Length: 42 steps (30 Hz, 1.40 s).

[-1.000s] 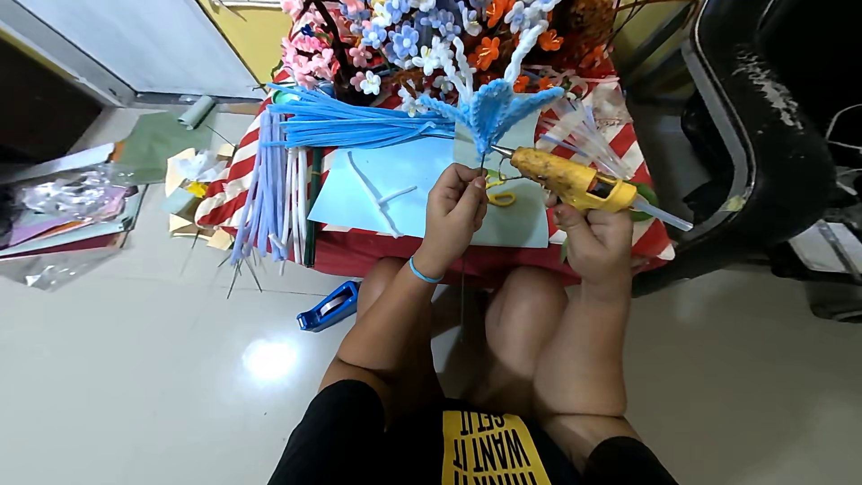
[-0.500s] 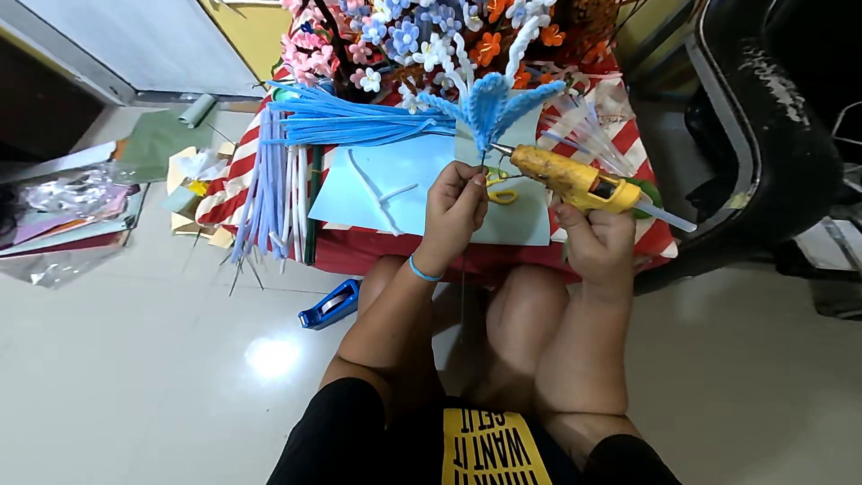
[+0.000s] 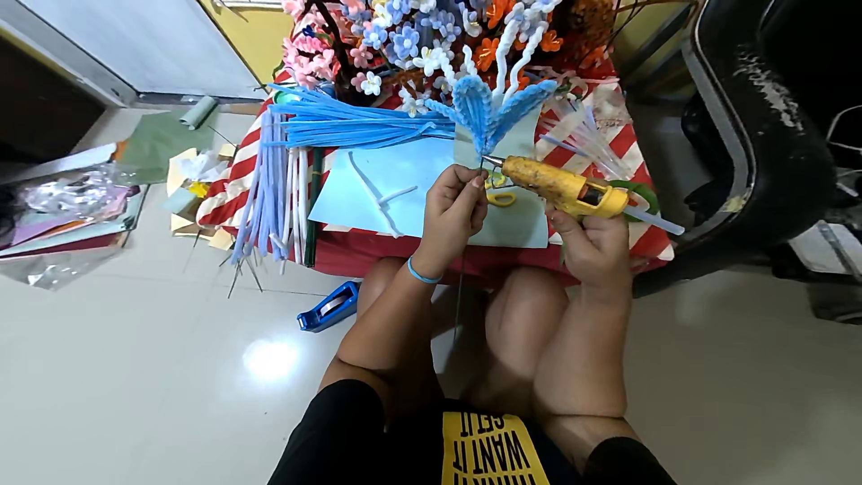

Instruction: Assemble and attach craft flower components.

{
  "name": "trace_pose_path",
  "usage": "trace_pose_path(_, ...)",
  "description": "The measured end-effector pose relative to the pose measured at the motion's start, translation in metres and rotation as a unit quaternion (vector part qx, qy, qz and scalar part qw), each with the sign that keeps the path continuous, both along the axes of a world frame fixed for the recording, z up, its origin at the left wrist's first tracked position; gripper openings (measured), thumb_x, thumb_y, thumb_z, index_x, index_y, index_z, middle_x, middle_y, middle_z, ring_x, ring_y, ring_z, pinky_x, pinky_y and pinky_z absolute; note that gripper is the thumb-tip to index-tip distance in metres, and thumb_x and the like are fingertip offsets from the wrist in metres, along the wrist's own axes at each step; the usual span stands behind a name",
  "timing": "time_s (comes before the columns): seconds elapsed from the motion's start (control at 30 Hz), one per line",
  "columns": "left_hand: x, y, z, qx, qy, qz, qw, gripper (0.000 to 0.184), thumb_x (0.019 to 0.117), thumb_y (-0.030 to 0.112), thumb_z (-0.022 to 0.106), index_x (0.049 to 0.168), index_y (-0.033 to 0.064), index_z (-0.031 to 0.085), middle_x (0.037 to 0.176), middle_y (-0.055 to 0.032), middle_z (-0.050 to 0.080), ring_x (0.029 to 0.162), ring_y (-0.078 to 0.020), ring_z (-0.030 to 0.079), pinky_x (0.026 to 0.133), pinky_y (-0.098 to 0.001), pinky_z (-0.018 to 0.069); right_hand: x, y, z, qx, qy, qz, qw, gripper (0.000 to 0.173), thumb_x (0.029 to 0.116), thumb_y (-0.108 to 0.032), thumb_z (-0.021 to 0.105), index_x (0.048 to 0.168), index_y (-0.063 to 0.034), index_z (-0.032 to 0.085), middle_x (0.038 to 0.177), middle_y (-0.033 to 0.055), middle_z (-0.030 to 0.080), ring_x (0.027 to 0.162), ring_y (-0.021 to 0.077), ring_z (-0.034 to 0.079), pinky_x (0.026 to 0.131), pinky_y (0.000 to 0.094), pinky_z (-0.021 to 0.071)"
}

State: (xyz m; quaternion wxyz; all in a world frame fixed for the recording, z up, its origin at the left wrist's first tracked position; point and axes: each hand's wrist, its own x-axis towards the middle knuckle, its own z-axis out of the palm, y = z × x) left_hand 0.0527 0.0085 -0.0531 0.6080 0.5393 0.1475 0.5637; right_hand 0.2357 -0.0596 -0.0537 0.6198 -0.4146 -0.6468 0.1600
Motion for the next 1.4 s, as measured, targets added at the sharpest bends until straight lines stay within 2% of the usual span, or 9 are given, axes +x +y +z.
trace_pose_path(0.1, -0.001, 0.0, 0.0, -0.006, -0.008, -0.006, 1.0, 0.014, 0.1093, 0.014, 0.044, 0.104, 0.0102, 0.057, 0.066, -0.0004, 0.053, 0.042, -0.0012, 0.04, 0.038, -0.0128, 0.0343, 0.0, 0.0, 0.001, 0.002, -0.011, 0.005, 1.0, 0.024, 0.1028, -0.021, 0.062, 0.126, -0.0146, 0.06, 0.117, -0.0108, 0.066, 0.105, -0.0009, 0.064, 0.092, 0.0227, 0.0566)
trace_pose_path(0.17, -0.001, 0.0, 0.001, -0.016, -0.015, -0.015, 1.0, 0.015, 0.1095, 0.015, 0.044, 0.104, 0.0107, 0.057, 0.066, -0.0006, 0.052, 0.042, -0.0017, 0.039, 0.037, -0.0132, 0.0332, -0.001, 0.0, 0.001, 0.005, 0.0, 0.009, 1.0, 0.026, 0.1021, -0.02, 0.063, 0.127, -0.0143, 0.061, 0.12, -0.009, 0.068, 0.108, 0.0026, 0.066, 0.094, 0.0259, 0.0577)
trace_pose_path(0.27, -0.002, 0.001, 0.002, -0.031, -0.023, -0.025, 0.999, 0.017, 0.1096, 0.015, 0.043, 0.104, 0.0101, 0.058, 0.066, -0.0004, 0.051, 0.041, -0.0015, 0.038, 0.037, -0.013, 0.033, -0.002, 0.001, 0.001, 0.004, 0.018, 0.008, 1.0, 0.026, 0.1019, -0.021, 0.064, 0.128, -0.0159, 0.063, 0.121, -0.0089, 0.068, 0.109, 0.0035, 0.066, 0.094, 0.026, 0.0579)
trace_pose_path(0.4, -0.002, 0.001, 0.003, -0.039, -0.024, -0.032, 0.998, 0.017, 0.1096, 0.015, 0.043, 0.105, 0.0096, 0.058, 0.066, -0.0006, 0.052, 0.041, -0.0013, 0.038, 0.037, -0.0126, 0.0334, -0.005, 0.002, 0.0, 0.015, 0.027, -0.002, 1.0, 0.027, 0.1022, -0.021, 0.063, 0.129, -0.0173, 0.061, 0.119, -0.0102, 0.068, 0.104, 0.0016, 0.066, 0.09, 0.0237, 0.0574)
trace_pose_path(0.53, -0.002, 0.0, 0.004, -0.043, -0.031, -0.044, 0.998, 0.017, 0.1094, 0.014, 0.043, 0.105, 0.009, 0.059, 0.066, -0.0008, 0.052, 0.041, -0.0015, 0.038, 0.037, -0.0129, 0.0332, -0.007, 0.005, -0.001, 0.026, 0.031, 0.002, 0.999, 0.027, 0.1029, -0.02, 0.062, 0.129, -0.0194, 0.059, 0.12, -0.0105, 0.068, 0.105, 0.0025, 0.066, 0.091, 0.0245, 0.0573)
trace_pose_path(0.77, -0.002, -0.001, 0.004, -0.04, -0.023, -0.036, 0.998, 0.019, 0.1098, 0.014, 0.041, 0.107, 0.0085, 0.059, 0.066, 0.0, 0.052, 0.042, -0.0012, 0.039, 0.038, -0.0127, 0.0343, -0.012, 0.003, -0.002, 0.031, 0.009, -0.025, 0.999, 0.024, 0.1035, -0.018, 0.06, 0.127, -0.0137, 0.058, 0.115, -0.0096, 0.067, 0.101, -0.0007, 0.065, 0.088, 0.0209, 0.0563)
trace_pose_path(1.07, -0.005, -0.001, 0.007, -0.053, -0.033, -0.052, 0.997, 0.022, 0.1106, 0.018, 0.04, 0.104, 0.01, 0.06, 0.065, 0.001, 0.051, 0.04, -0.001, 0.037, 0.036, -0.0128, 0.0331, -0.008, 0.001, 0.0, 0.033, 0.006, -0.034, 0.999, 0.026, 0.1035, -0.022, 0.062, 0.128, -0.0133, 0.058, 0.115, -0.0098, 0.065, 0.104, -0.0002, 0.064, 0.093, 0.0236, 0.0563)
trace_pose_path(1.3, -0.006, -0.002, 0.008, -0.075, -0.047, -0.078, 0.993, 0.023, 0.1106, 0.018, 0.04, 0.104, 0.0098, 0.06, 0.065, 0.0014, 0.052, 0.041, -0.0004, 0.039, 0.037, -0.012, 0.0339, -0.007, 0.002, 0.0, 0.043, 0.007, -0.026, 0.999, 0.024, 0.1038, -0.022, 0.061, 0.127, -0.0154, 0.06, 0.114, -0.0114, 0.066, 0.101, -0.0021, 0.063, 0.09, 0.0216, 0.0558)
trace_pose_path(1.4, -0.006, -0.001, 0.009, -0.081, -0.054, -0.089, 0.991, 0.023, 0.1108, 0.018, 0.039, 0.105, 0.0096, 0.06, 0.065, 0.0012, 0.052, 0.041, -0.0005, 0.039, 0.037, -0.012, 0.034, -0.007, 0.002, 0.001, 0.043, 0.017, -0.025, 0.999, 0.023, 0.1031, -0.022, 0.062, 0.126, -0.0191, 0.061, 0.116, -0.0138, 0.066, 0.105, -0.002, 0.064, 0.092, 0.0219, 0.056)
